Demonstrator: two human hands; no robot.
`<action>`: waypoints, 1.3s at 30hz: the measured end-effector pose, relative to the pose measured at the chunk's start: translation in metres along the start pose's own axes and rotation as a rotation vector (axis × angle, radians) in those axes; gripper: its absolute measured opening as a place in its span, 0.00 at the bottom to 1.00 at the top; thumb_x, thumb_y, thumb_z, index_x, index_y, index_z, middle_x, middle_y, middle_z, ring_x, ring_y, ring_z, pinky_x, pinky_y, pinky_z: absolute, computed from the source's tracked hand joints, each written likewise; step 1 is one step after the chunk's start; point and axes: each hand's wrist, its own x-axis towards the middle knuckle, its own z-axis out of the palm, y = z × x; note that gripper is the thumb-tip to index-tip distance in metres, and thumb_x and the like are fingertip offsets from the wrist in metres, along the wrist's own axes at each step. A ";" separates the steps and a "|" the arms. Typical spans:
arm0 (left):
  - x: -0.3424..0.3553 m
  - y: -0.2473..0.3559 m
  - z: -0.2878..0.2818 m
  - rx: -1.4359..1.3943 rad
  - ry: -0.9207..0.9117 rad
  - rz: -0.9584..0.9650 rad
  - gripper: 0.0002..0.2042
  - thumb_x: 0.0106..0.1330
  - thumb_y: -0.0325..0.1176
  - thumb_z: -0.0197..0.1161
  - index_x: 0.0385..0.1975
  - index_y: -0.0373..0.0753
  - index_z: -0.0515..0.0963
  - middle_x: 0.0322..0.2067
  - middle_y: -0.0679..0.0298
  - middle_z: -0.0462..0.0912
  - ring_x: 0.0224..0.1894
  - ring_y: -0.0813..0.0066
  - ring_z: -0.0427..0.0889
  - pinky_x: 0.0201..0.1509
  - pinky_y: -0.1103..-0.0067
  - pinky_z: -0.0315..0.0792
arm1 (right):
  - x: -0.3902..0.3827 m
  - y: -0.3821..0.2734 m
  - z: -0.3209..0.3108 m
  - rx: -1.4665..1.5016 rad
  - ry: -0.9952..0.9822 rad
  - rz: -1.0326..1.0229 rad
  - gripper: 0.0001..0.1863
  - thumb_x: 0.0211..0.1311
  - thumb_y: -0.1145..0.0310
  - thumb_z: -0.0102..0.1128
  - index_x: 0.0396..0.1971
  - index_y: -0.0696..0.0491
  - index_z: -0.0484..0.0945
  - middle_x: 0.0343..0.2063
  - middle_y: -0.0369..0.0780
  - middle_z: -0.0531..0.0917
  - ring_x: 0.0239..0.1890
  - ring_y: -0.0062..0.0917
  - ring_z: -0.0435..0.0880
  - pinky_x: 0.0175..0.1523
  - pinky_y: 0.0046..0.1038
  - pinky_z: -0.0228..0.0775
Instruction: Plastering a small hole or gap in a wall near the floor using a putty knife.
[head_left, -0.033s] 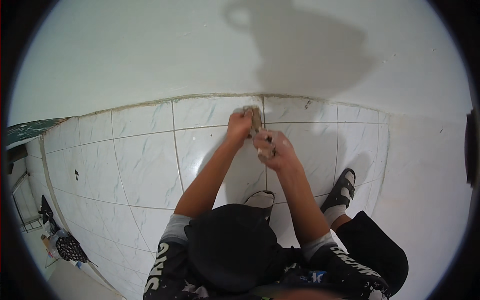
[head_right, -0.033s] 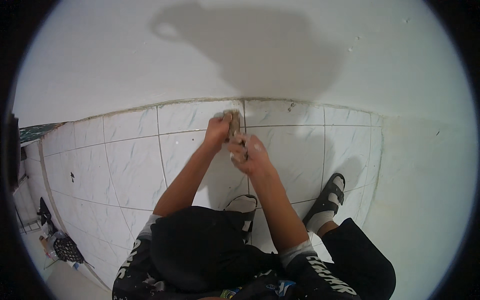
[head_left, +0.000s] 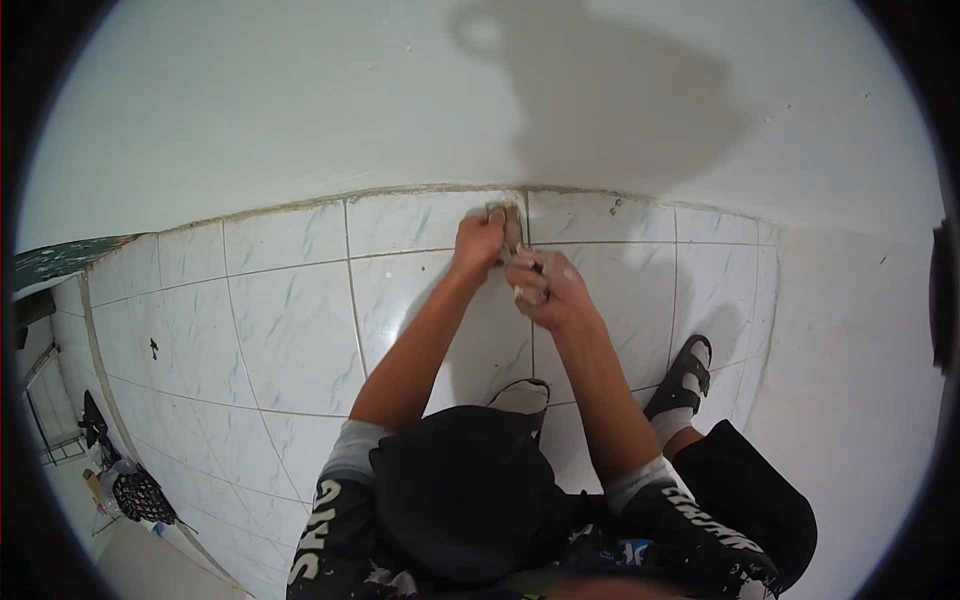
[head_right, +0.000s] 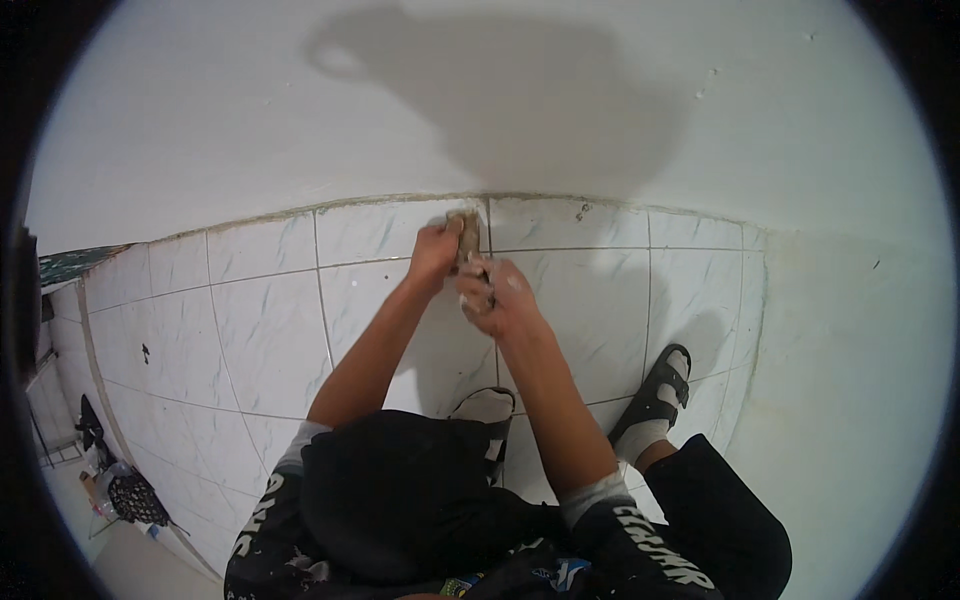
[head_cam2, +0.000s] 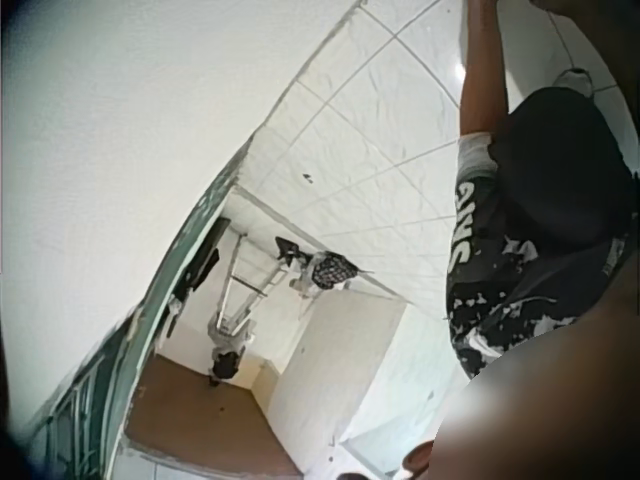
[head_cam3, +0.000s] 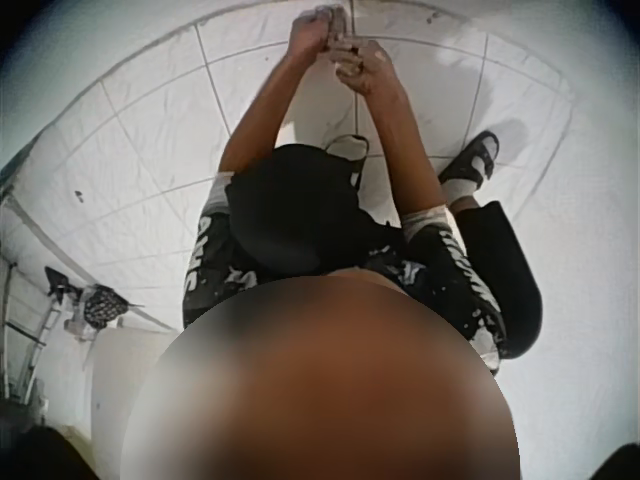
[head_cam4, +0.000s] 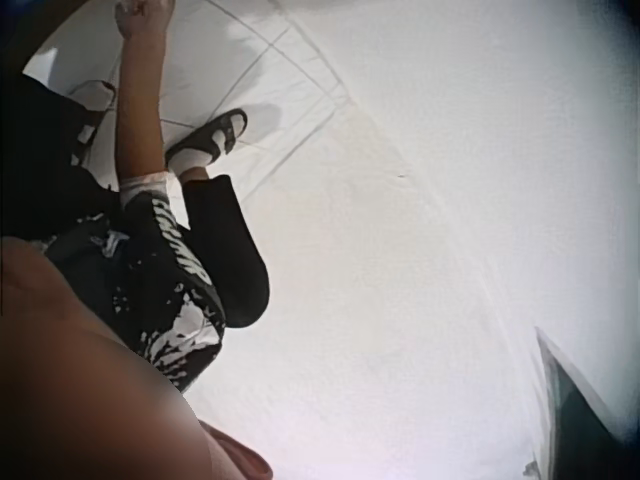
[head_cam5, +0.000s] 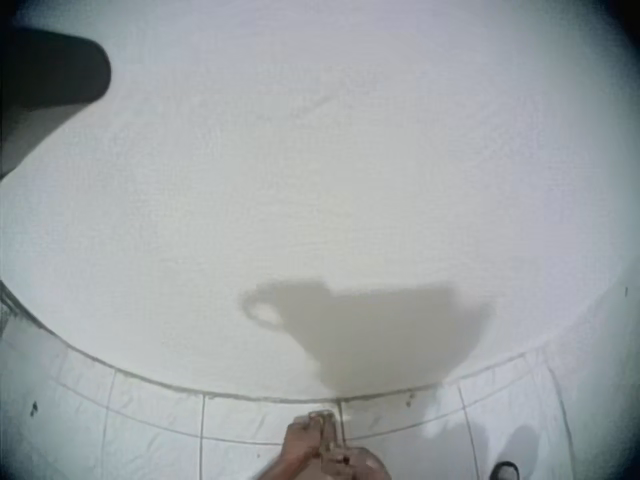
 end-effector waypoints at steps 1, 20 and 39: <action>0.006 0.006 0.000 0.004 0.001 0.001 0.17 0.68 0.42 0.54 0.26 0.33 0.77 0.20 0.63 0.77 0.19 0.76 0.74 0.21 0.77 0.69 | 0.006 -0.004 0.005 -0.088 0.001 -0.036 0.13 0.72 0.66 0.40 0.23 0.48 0.62 0.11 0.28 0.57 0.09 0.14 0.51 0.09 0.18 0.42; 0.012 0.009 -0.005 -0.139 -0.071 0.057 0.18 0.69 0.44 0.54 0.28 0.33 0.75 0.20 0.65 0.75 0.20 0.76 0.74 0.19 0.77 0.70 | 0.012 -0.003 0.014 -0.186 0.034 -0.083 0.12 0.70 0.66 0.44 0.23 0.48 0.63 0.13 0.28 0.59 0.10 0.13 0.51 0.11 0.19 0.41; -0.011 0.022 -0.006 -0.241 0.016 0.026 0.16 0.66 0.41 0.56 0.25 0.32 0.77 0.21 0.63 0.77 0.20 0.77 0.74 0.24 0.75 0.69 | 0.011 0.013 0.029 0.008 0.019 -0.084 0.11 0.69 0.68 0.45 0.23 0.49 0.62 0.13 0.29 0.59 0.09 0.13 0.52 0.11 0.19 0.40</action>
